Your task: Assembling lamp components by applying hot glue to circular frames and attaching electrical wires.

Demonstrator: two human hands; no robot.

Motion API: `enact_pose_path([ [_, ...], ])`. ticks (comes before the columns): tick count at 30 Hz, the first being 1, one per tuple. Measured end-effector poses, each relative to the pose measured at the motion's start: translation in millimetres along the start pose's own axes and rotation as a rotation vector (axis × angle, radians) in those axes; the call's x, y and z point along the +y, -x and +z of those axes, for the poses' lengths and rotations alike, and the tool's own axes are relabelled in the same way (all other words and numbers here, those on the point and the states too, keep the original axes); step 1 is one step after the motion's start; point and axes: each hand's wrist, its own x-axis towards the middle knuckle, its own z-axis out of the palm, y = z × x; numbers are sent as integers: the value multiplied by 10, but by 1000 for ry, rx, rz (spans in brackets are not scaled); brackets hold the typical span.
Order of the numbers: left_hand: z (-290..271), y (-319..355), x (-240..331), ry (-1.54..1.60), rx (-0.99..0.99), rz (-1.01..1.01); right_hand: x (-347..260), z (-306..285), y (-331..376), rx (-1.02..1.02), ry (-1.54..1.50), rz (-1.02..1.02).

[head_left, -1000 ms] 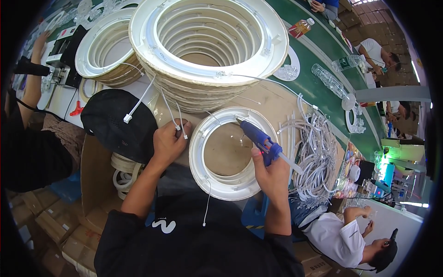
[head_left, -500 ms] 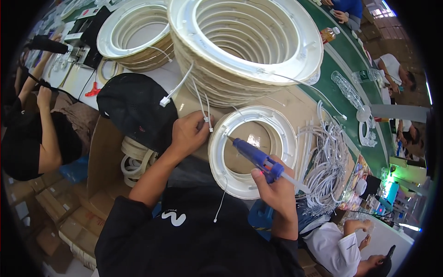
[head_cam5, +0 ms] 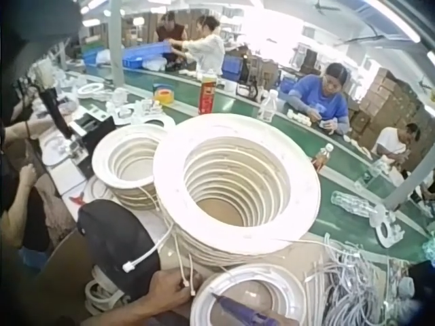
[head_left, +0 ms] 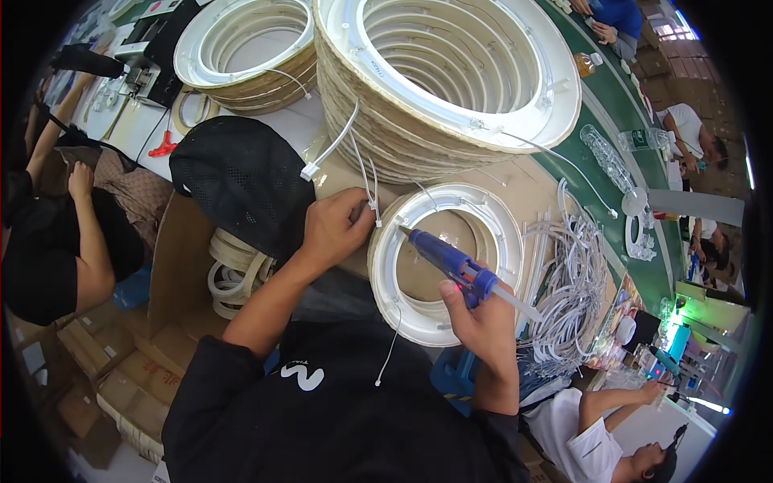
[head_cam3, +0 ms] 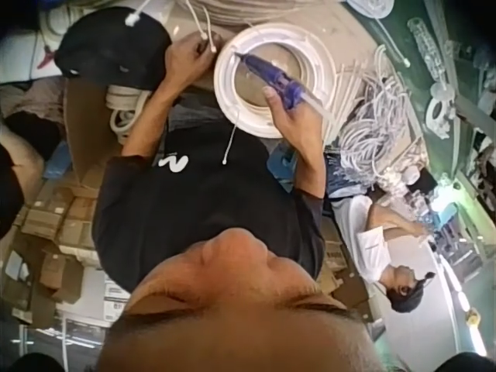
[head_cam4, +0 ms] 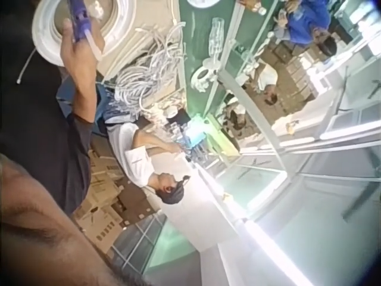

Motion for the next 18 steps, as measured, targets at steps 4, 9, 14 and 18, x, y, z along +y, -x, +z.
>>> enact_pose_path([
  [4,-1,-2,-5,-9,-2,5,-3,-12,-2,2,-5,-16],
  [9,-6,-1,2,-16,-15,-13,-10,-50,27,-11,10,-5],
  [14,-14,-1,-10,-19,-11,-8,-15,-62,30,2,-8,2],
  [18,-8,-6,1,-1,-10,-16,-20,-62,23,4,3,-5],
])
